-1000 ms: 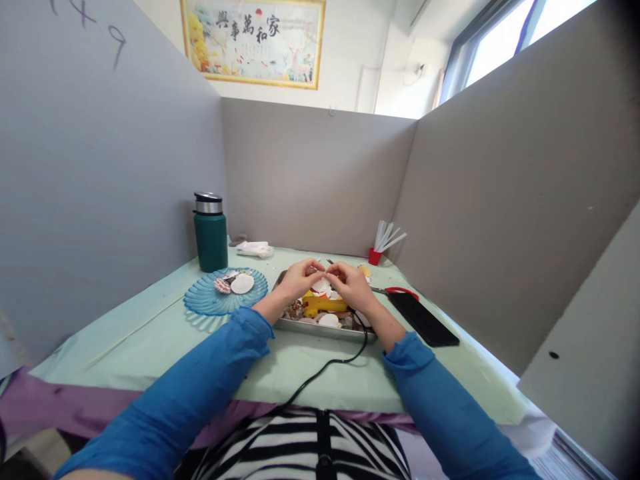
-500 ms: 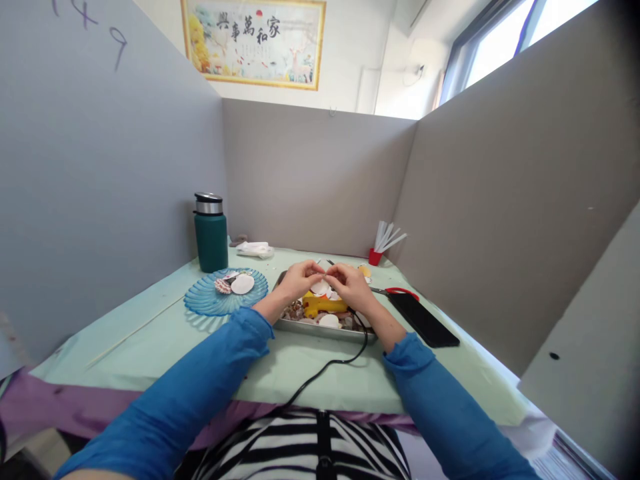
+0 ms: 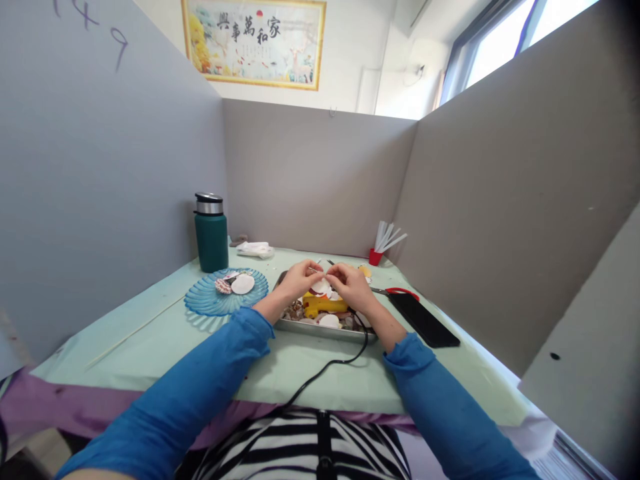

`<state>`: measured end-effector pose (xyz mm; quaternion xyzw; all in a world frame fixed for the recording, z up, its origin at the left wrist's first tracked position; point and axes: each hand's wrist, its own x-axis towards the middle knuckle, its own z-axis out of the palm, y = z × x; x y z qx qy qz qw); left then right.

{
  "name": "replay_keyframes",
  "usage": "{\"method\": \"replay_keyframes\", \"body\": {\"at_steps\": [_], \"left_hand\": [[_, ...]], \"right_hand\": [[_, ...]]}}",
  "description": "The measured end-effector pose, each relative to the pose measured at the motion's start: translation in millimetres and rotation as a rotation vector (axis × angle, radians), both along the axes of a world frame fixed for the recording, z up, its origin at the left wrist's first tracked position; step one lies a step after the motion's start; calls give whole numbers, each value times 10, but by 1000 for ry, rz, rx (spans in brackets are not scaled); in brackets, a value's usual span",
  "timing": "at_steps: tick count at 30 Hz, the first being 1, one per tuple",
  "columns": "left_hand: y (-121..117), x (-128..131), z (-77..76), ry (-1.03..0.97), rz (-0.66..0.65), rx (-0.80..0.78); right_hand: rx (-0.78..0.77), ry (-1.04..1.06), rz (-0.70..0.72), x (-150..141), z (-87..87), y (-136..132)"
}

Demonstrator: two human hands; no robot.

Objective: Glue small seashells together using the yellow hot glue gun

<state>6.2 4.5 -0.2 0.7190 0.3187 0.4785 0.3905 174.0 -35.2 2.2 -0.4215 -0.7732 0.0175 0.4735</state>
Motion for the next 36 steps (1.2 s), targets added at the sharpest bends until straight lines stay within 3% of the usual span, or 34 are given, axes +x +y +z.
{"method": "replay_keyframes", "body": {"at_steps": [7,26,36], "left_hand": [[-53,-5,47,-50,-88,-108],[-46,4,30,20,-92,-109],[21,-2,-3,49,-44,-26]], "right_hand": [[-6,15,6,0,0,-9],[-8,6,27,-2,3,-8],[1,-25,34,-3,7,-12]]}}
